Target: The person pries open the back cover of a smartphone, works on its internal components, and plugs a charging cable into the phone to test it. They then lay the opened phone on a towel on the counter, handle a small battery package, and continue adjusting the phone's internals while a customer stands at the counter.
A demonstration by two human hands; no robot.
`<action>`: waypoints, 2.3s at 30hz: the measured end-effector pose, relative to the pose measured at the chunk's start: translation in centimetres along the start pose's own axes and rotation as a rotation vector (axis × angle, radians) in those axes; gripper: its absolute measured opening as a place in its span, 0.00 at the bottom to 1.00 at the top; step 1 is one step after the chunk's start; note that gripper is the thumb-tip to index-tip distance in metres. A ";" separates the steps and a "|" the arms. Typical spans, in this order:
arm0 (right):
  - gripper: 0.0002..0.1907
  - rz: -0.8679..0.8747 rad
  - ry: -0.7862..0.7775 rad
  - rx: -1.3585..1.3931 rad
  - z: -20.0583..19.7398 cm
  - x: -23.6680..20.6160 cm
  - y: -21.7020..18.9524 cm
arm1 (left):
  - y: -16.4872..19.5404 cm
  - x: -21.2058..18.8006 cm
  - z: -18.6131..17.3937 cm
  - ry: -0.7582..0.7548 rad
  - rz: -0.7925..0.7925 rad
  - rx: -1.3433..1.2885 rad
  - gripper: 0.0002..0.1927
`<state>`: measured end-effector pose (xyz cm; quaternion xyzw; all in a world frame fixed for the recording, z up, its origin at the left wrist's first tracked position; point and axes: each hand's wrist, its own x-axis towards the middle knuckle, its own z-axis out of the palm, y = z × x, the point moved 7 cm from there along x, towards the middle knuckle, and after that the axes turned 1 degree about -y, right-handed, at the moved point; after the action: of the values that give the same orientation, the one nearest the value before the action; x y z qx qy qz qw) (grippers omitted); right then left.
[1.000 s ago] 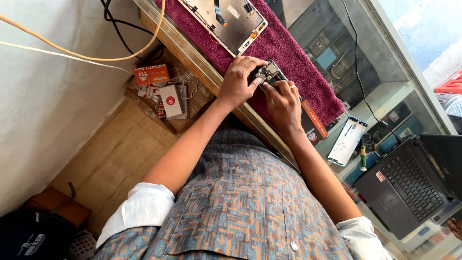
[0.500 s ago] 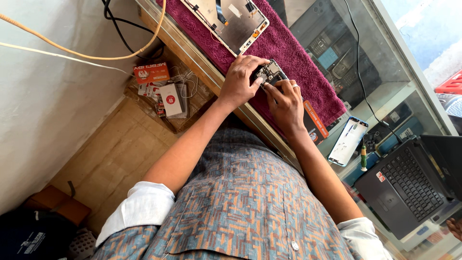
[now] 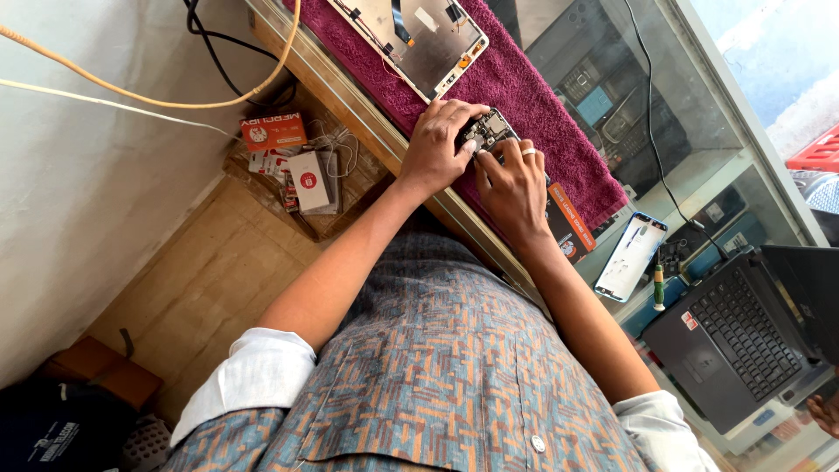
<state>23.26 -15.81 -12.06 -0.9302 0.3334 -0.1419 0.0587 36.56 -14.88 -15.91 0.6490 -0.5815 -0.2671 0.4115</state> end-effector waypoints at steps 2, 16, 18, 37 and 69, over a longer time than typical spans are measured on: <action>0.03 -0.004 0.005 -0.019 0.0 0.3 -0.1 | 0.0 0.0 0.0 -0.004 -0.004 0.010 0.25; 0.05 0.025 0.035 0.060 -0.4 0.2 0.1 | 0.3 0.1 -0.4 0.003 0.022 0.012 0.24; 0.05 -0.006 0.036 0.025 -0.4 0.3 -0.3 | 0.4 0.0 -0.4 0.010 0.038 0.024 0.24; 0.18 0.140 0.076 0.076 -0.3 -1.7 -0.2 | 0.3 0.0 -0.3 0.000 0.020 0.032 0.24; 0.16 -0.136 -0.044 -0.134 -1.0 0.6 1.3 | 0.4 0.2 -0.1 -0.021 0.007 0.061 0.25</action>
<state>22.62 -17.28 -11.23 -0.9554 0.2766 -0.1027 -0.0060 36.48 -15.10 -15.53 0.6564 -0.5958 -0.2547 0.3864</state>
